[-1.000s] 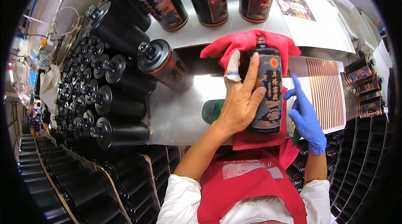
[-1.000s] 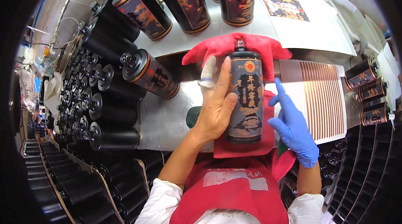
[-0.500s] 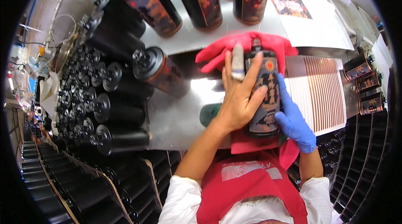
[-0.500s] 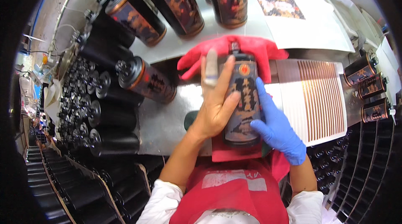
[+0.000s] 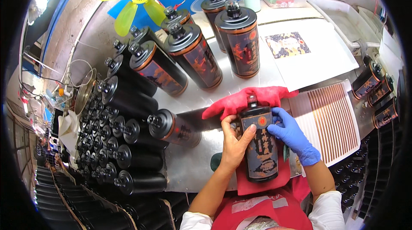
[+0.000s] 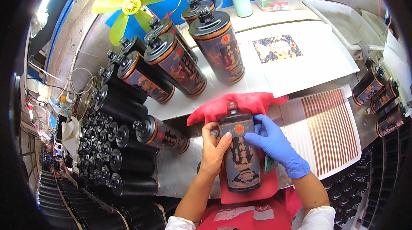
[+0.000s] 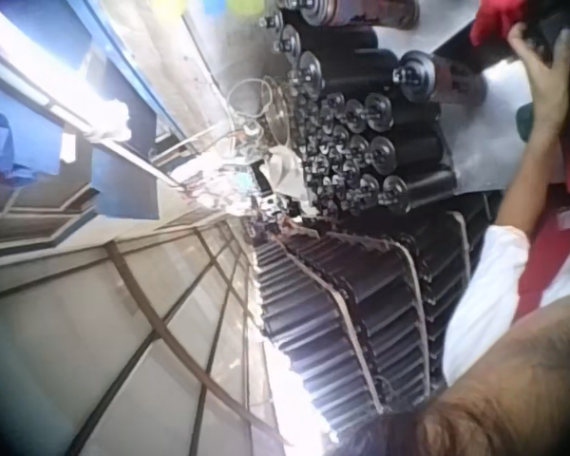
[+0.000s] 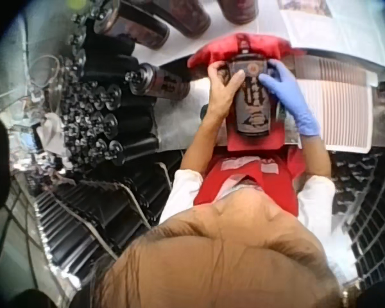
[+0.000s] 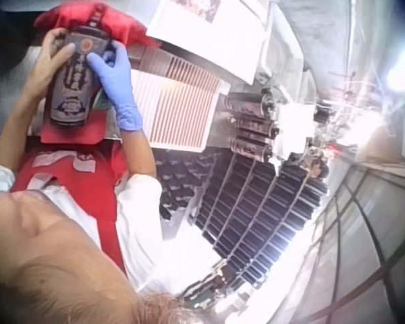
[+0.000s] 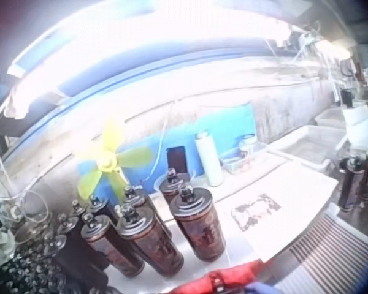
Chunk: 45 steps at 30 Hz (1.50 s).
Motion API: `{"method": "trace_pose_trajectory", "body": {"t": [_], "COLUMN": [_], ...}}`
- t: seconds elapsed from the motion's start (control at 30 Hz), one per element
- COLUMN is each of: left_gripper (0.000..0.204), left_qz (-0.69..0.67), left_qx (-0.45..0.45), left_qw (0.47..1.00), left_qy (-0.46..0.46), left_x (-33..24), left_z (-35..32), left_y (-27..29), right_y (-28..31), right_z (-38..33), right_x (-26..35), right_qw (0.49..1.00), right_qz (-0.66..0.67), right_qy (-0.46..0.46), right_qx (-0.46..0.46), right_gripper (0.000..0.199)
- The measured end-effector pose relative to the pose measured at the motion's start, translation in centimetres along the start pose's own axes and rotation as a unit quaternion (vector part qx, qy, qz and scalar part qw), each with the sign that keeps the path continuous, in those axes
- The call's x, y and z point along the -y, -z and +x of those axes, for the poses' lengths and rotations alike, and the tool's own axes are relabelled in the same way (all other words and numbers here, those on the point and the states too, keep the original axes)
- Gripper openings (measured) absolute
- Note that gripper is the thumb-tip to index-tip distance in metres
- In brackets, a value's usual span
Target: The person applies decorative labels to cylindrical black containers. They peel the backing from a label, align it on the container, and smooth it down with a green tool to remove air bubbles. The person handles the containers one at a time, rotating them to ensure the label is straight and adhered properly.
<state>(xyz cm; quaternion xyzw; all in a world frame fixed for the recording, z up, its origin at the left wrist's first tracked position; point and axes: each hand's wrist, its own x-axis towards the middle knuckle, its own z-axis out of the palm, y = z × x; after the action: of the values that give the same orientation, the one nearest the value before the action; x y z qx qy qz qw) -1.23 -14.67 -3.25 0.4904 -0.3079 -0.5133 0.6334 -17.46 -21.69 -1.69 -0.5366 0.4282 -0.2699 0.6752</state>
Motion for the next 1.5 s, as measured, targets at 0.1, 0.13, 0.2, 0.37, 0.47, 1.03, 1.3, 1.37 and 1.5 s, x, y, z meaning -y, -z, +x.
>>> {"method": "trace_pose_trajectory", "body": {"t": [0.1,0.13,0.2,0.37,0.47,1.03,1.3,1.37,1.5], "left_gripper": [0.046,0.044,0.036,0.034,0.032,0.038,0.022,0.02,0.015], "left_qz": [0.041,0.042,0.052,-0.021,0.049,0.103,-0.044,-0.071,-0.005], "left_qx": [-0.026,-0.029,-0.029,-0.049,-0.07,-0.068,-0.089,-0.098,-0.086], "left_qw": [0.999,0.999,0.998,0.998,0.996,0.989,0.992,0.988,0.992], "left_qy": [-0.01,-0.018,-0.019,-0.015,-0.033,-0.086,-0.079,-0.093,-0.091], "left_x": [0.7,1.0,1.5,0.8,1.0,0.0,2.4,3.7,2.0], "left_z": [0.6,0.8,0.9,1.2,2.0,2.5,1.6,1.8,1.8], "left_y": [-0.1,0.1,0.6,0.0,0.4,0.3,0.5,1.4,0.2], "right_y": [-0.6,-0.5,-0.1,-0.2,-0.3,0.0,0.4,0.8,0.7], "right_z": [0.2,0.3,1.0,1.4,1.7,1.8,1.5,1.3,1.2], "right_x": [-0.5,-0.7,-1.2,-0.3,0.3,1.5,-0.2,-0.6,-0.9], "right_qw": [0.998,0.999,0.998,0.995,0.992,0.99,0.996,0.992,0.993], "right_qz": [0.059,0.046,0.059,0.068,0.096,-0.119,0.051,0.098,0.081], "right_qy": [0.003,-0.006,-0.019,-0.051,-0.052,-0.039,-0.071,-0.082,-0.084], "right_qx": [-0.013,-0.026,-0.025,-0.058,-0.069,-0.061,-0.02,0.002,-0.019], "right_gripper": [0.055,0.05,0.047,0.042,0.041,0.051,0.035,0.033,0.031]}}
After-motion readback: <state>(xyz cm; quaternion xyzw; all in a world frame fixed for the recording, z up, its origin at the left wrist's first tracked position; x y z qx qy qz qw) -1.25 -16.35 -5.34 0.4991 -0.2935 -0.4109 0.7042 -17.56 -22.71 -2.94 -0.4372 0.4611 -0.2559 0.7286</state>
